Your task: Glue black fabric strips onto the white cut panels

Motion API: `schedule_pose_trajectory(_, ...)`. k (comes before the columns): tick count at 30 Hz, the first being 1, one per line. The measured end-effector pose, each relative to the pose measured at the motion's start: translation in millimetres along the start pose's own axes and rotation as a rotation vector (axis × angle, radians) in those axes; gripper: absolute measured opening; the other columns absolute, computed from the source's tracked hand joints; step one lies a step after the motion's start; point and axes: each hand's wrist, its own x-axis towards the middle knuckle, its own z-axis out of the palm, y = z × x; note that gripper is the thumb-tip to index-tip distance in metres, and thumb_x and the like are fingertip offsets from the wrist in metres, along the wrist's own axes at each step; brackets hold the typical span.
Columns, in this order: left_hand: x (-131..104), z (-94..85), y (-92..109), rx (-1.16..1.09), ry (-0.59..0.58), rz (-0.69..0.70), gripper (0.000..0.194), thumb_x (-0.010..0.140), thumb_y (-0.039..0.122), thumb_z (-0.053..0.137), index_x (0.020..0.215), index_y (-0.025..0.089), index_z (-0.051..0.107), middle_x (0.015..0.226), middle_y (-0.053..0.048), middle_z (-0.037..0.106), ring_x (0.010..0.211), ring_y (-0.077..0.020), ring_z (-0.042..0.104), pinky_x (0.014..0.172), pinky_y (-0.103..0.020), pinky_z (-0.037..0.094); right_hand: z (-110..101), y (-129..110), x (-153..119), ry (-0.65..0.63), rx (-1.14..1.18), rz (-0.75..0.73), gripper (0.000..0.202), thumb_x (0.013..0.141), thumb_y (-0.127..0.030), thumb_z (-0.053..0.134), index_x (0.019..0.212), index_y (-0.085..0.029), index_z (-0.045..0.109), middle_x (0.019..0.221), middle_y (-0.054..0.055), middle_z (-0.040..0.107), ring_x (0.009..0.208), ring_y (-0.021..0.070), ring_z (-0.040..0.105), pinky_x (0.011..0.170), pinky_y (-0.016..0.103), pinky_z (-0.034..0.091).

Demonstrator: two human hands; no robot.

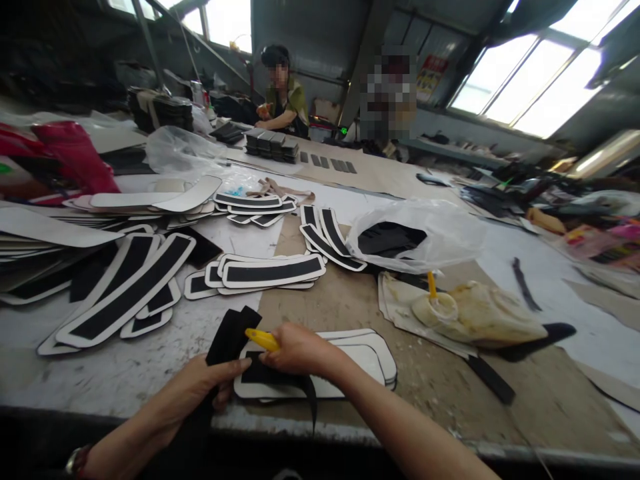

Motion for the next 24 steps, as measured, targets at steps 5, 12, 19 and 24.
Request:
schedule_pose_trajectory(5,1.4,5.5,-0.7,0.035,0.058,-0.006,0.037,0.058,0.043,0.066,0.042,0.018,0.044,0.032,0.004,0.039,0.032,-0.0081,0.032,0.039,-0.023,0.022,-4.1,1.3,-8.1,-0.041,-0.024,0.020,0.027,0.070,-0.042,0.056,0.076,-0.016,0.060,0.055,-0.004,0.048,0.048,0.0092,0.043,0.041,0.020,0.028)
schedule_pose_trajectory(12,-3.5,6.6,1.3,0.062,0.067,0.002,0.044,0.061,0.041,0.064,0.035,0.018,0.037,0.030,0.004,0.036,0.034,-0.0066,0.028,0.041,-0.023,0.018,-12.5,52.7,-76.1,0.048,-0.032,0.200,0.021,0.069,-0.037,0.056,0.068,-0.016,0.057,0.057,-0.003,0.048,0.050,0.0093,0.042,0.044,0.020,0.026)
schedule_pose_trajectory(19,-5.0,9.2,0.2,0.132,0.135,-0.023,0.047,0.057,0.050,0.065,0.035,0.020,0.036,0.031,0.003,0.035,0.035,-0.0084,0.028,0.043,-0.024,0.019,1.4,101.3,-114.9,0.316,-0.014,0.284,0.017,0.078,-0.029,0.046,0.074,-0.016,0.056,0.068,0.001,0.056,0.061,0.0130,0.050,0.055,0.022,0.032)
schedule_pose_trajectory(24,-3.2,8.9,-1.5,0.237,0.149,-0.045,0.053,0.062,0.053,0.060,0.029,0.021,0.033,0.030,0.003,0.033,0.036,-0.0107,0.030,0.047,-0.026,0.024,14.4,103.9,-107.7,0.441,-0.128,0.371,0.023,0.082,-0.035,0.043,0.089,-0.017,0.057,0.084,0.006,0.063,0.077,0.0194,0.057,0.065,0.026,0.035)
